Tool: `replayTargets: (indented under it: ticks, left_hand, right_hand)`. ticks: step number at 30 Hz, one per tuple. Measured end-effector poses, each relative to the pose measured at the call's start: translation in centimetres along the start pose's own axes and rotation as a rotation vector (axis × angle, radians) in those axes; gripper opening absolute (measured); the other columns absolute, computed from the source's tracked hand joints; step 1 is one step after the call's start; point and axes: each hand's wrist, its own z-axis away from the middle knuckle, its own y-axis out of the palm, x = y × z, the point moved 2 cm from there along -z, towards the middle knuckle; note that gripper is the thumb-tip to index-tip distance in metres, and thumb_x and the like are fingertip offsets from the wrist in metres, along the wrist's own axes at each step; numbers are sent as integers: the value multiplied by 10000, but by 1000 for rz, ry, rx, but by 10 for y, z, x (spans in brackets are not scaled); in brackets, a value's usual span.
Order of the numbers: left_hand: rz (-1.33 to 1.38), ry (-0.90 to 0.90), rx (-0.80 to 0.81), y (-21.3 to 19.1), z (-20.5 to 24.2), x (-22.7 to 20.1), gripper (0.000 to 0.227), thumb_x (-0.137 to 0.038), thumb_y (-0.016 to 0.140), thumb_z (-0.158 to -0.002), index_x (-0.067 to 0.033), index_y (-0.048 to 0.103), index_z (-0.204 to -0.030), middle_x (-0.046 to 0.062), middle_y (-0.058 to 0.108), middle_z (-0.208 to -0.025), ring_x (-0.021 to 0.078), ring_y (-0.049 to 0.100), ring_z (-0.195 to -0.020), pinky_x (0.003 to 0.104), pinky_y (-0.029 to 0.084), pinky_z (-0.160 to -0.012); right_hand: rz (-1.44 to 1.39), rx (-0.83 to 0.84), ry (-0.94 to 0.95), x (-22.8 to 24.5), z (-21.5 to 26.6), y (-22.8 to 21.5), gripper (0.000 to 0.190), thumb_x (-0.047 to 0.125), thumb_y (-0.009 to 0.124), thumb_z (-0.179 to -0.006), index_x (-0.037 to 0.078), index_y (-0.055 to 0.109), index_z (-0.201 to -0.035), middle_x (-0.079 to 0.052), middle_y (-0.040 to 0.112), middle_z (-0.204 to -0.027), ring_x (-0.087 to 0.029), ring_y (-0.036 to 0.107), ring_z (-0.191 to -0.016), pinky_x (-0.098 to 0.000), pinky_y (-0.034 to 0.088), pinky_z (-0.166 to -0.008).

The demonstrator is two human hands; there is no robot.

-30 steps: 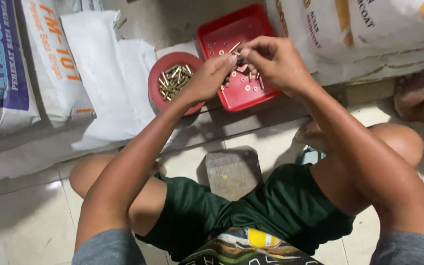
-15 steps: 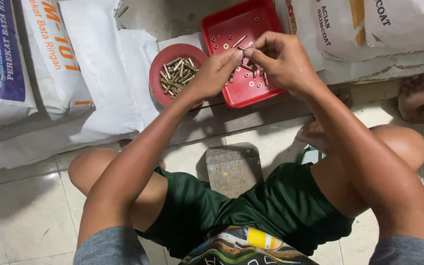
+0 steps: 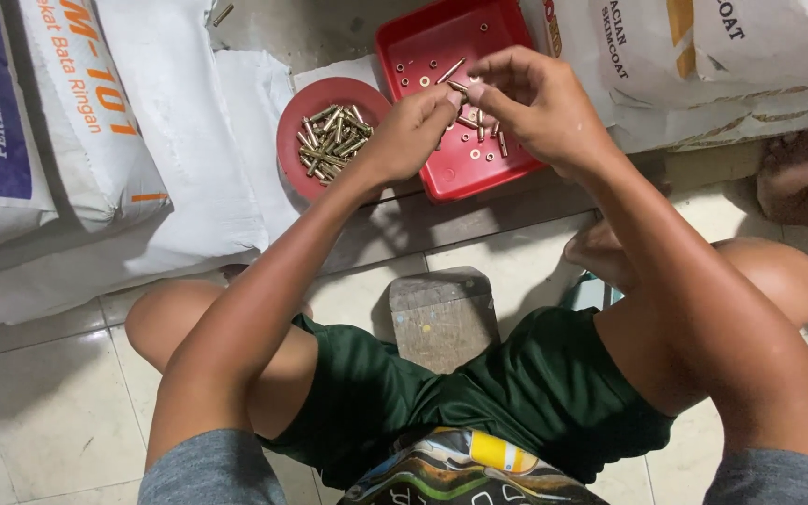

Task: A person sitting on the floor is manually assembling metal bolts by sliding washers onto them, picking components from a red bowl and tray.

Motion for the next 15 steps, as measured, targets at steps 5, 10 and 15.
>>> replayTargets:
  ticks: [5,10,15]
  left_hand:
    - [-49,48,6,5,-8,11,207,-227,474,-1033,-105,618,-945,-61,500,-701,59,398,-587,244,318,-522]
    - [-7,93,-13,9,-13,8,353,-369,438,-1064,-90,609,-929,-39,519,-724,70,475,-631,241,423,-566]
    - [3,192,-67,9,-12,-5,306,-287,519,-1029,-44,703,-1013,41,729,-900,93,625,-756,234,521,-686]
  right_hand:
    - [6,-5,32,-9,1,-6,42,17,665,-1047,-15,686,-1064,-59,698,-898,-80,623,-763,-197,515,-670]
    - [64,26,-72,-10,3,-10,184,-109,703,-979,-23,667,-1138,-97,702,-975,-118,652,-825,-224,553,-710]
    - [-43,9,-95,-10,5,-11,317,-96,707,-965,-40,648,-1272,-101,701,-1109,-126,656,-942,-221,558,-833]
